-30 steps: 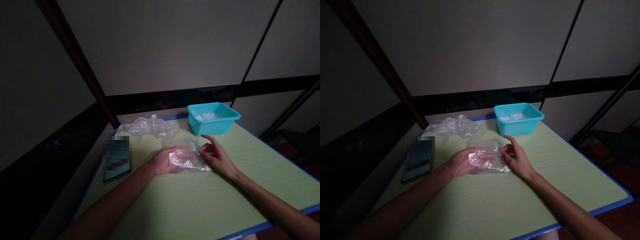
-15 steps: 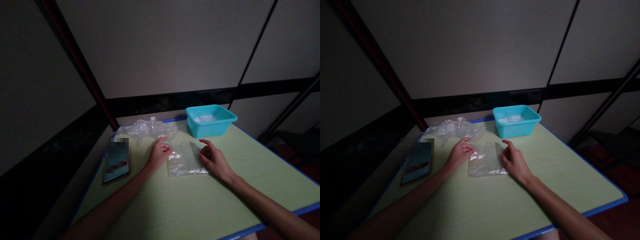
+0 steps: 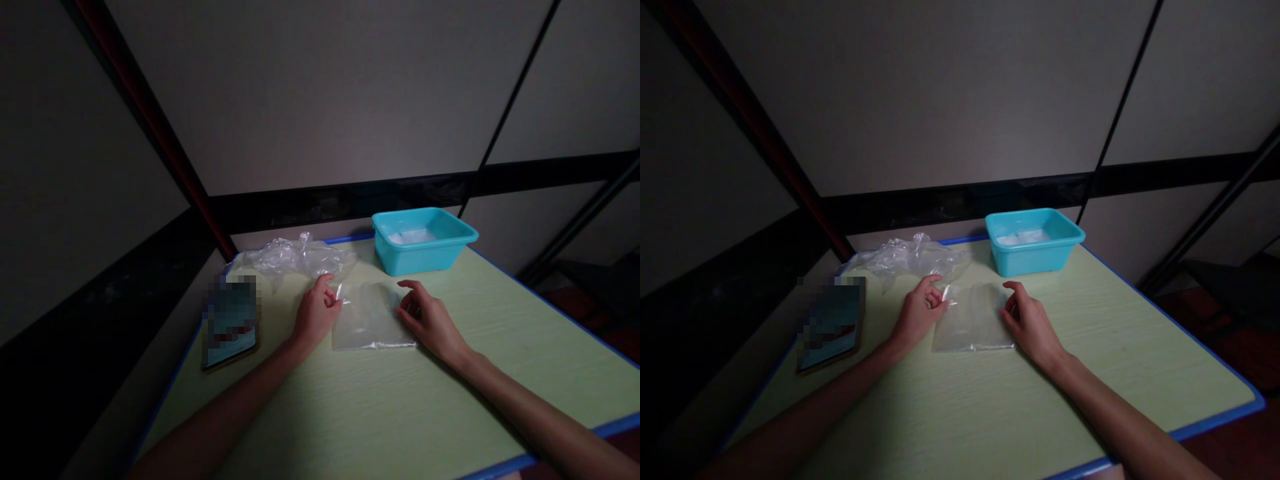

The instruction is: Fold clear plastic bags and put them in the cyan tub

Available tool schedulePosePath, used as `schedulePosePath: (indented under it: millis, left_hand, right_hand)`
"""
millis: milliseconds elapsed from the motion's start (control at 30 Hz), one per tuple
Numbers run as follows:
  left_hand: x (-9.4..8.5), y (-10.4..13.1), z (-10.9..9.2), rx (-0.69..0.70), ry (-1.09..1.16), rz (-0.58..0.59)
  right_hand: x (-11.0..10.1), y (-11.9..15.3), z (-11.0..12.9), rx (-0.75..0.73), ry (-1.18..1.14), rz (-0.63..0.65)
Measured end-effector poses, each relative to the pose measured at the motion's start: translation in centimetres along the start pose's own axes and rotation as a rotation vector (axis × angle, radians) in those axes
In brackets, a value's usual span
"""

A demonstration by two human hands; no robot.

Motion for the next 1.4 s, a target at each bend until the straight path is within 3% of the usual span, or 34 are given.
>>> schedulePosePath:
  millis: [200,400,667,900,1400]
  left_hand:
    - [-0.1,0.0,-0.1,0.028,-0.103,0.021]
    - [-0.3,0.4,-3.0,0.135,-0.157,0.037]
    - [3.9,3.7,-8.1,0.387,0.006,0.510]
    - [5.2,5.4,-8.5,0.456,0.062,0.743]
    - [5.5,6.1,-9.0,0.612,-0.120,0.760]
  right_hand:
    - [0.2,-0.2,-0.2,-0.017,0.034,0.005]
    - [-1.1,-0.1,-0.3,0.015,-0.051,-0.036]
    - [-1.3,0.9,-2.0,0.138,-0.371,0.090]
    - [-0.6,0.9,-1.8,0.170,-0.403,0.171]
    - [0.6,1.6,-1.0,0.134,-0.434,0.400]
Point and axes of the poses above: each hand's wrist, its own y-axis away from the middle knuckle, its own x-axis out of the palm, z = x × y, the point moved 9 cm from there along -y, towards the middle knuckle, and after that the axes turned 12 degrees about x, right-handed, at the moved point
